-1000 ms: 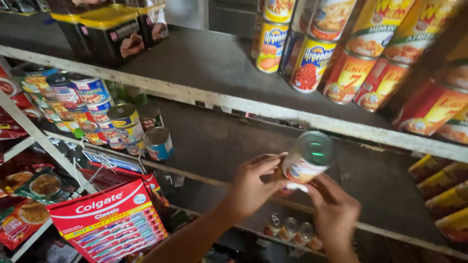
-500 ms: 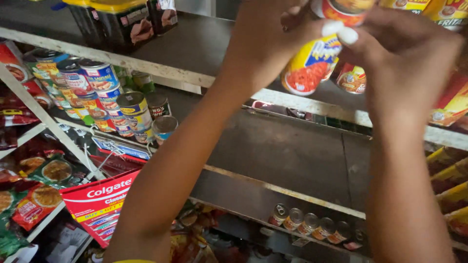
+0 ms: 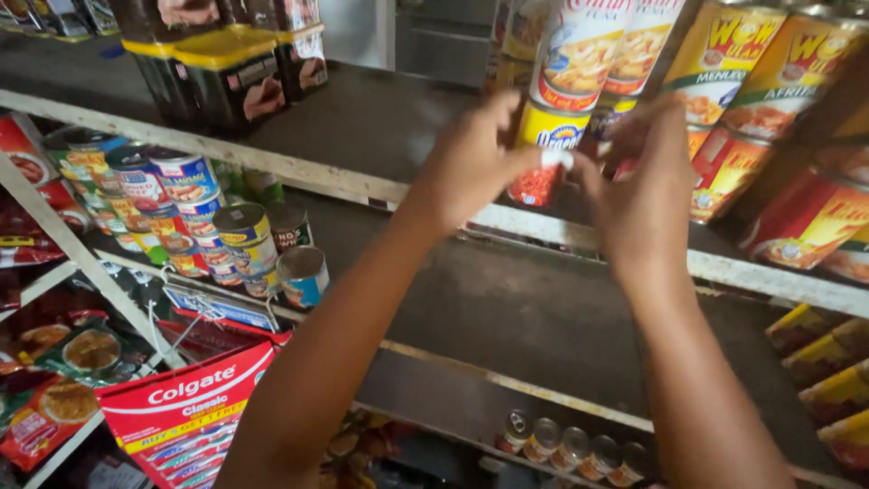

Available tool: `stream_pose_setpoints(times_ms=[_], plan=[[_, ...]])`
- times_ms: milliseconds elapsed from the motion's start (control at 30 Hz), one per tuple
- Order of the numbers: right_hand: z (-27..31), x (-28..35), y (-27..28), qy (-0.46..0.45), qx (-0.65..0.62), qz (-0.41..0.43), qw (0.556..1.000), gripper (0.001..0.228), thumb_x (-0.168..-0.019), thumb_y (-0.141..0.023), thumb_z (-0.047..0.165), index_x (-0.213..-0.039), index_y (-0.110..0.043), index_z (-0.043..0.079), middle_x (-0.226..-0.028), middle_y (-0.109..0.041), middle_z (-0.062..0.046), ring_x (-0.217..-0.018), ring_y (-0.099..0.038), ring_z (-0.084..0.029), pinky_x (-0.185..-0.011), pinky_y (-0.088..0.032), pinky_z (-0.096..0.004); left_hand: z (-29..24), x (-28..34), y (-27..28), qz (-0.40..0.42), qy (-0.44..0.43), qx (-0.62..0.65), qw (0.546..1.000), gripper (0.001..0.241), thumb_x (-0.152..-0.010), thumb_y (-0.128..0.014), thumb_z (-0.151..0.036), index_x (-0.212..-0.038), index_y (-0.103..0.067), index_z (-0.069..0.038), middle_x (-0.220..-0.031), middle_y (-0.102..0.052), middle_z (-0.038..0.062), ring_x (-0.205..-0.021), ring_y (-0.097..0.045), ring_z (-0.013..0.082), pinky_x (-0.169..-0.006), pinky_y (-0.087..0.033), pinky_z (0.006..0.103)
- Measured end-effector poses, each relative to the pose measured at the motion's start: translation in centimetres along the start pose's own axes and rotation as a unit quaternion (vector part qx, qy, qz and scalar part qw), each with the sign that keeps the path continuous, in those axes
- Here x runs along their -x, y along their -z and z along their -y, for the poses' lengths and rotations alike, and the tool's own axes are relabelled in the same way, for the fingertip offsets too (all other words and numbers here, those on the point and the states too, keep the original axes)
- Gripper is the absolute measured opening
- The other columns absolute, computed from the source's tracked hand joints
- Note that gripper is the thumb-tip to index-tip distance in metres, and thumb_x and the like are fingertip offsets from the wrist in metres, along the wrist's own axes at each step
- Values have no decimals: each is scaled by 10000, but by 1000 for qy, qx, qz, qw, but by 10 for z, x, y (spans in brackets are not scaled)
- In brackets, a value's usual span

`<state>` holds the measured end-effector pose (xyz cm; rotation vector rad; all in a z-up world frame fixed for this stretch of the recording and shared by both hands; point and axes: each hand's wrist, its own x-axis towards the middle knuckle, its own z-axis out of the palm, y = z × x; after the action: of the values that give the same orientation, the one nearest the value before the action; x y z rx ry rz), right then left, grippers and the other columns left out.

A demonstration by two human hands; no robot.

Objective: Organizing and arranging various canned food products on grocery store shelves.

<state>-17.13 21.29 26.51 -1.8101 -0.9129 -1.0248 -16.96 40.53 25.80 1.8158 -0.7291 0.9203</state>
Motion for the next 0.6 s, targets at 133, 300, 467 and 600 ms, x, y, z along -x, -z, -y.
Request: stream_pose_setpoints(times_ms=[133, 300, 467, 600], plan=[[-1, 14, -5, -23, 8, 69, 997, 238, -935, -728, -1, -1110, -573, -45, -1029, -706, -180, -932, -741, -247, -732, -590, -351, -20, 10, -7, 25, 128, -181, 975, 499, -838, -799, -229, -1189, -547, 20, -1004, -740, 214, -954, -732, 347, -780, -565, 439], [-2, 4, -8, -1, 8, 112, 994, 220, -937, -725, 31, -1115, -606, -21, -1053, -710, -185, -953, -747, -287, -780, -595, -376, 15, -6, -5, 19, 110, -184, 977, 423, -832, -778, -175, -1167, -597, 10, -991, -756, 242, -982, -756, 371, -810, -618, 434], [-4, 3, -7, -36, -1, 176, 984, 311, -921, -720, 92, -1188, -609, -25, -1068, -748, -180, -999, -750, -295, -843, -573, -401, 47, -20, -9, 21, 101, -231, 967, 498, -762, -843, -180, -1130, -590, 42, -997, -732, 255, -981, -738, 381, -807, -596, 446], [-11, 0, -10, -39, 1, 180, 983, 358, -920, -720, 118, -1221, -600, -34, -1075, -748, -178, -1017, -752, -293, -863, -572, -397, 50, -27, -16, 7, 85, -212, 973, 446, -788, -816, -118, -1148, -608, 41, -1000, -734, 259, -1004, -709, 415, -814, -581, 472]])
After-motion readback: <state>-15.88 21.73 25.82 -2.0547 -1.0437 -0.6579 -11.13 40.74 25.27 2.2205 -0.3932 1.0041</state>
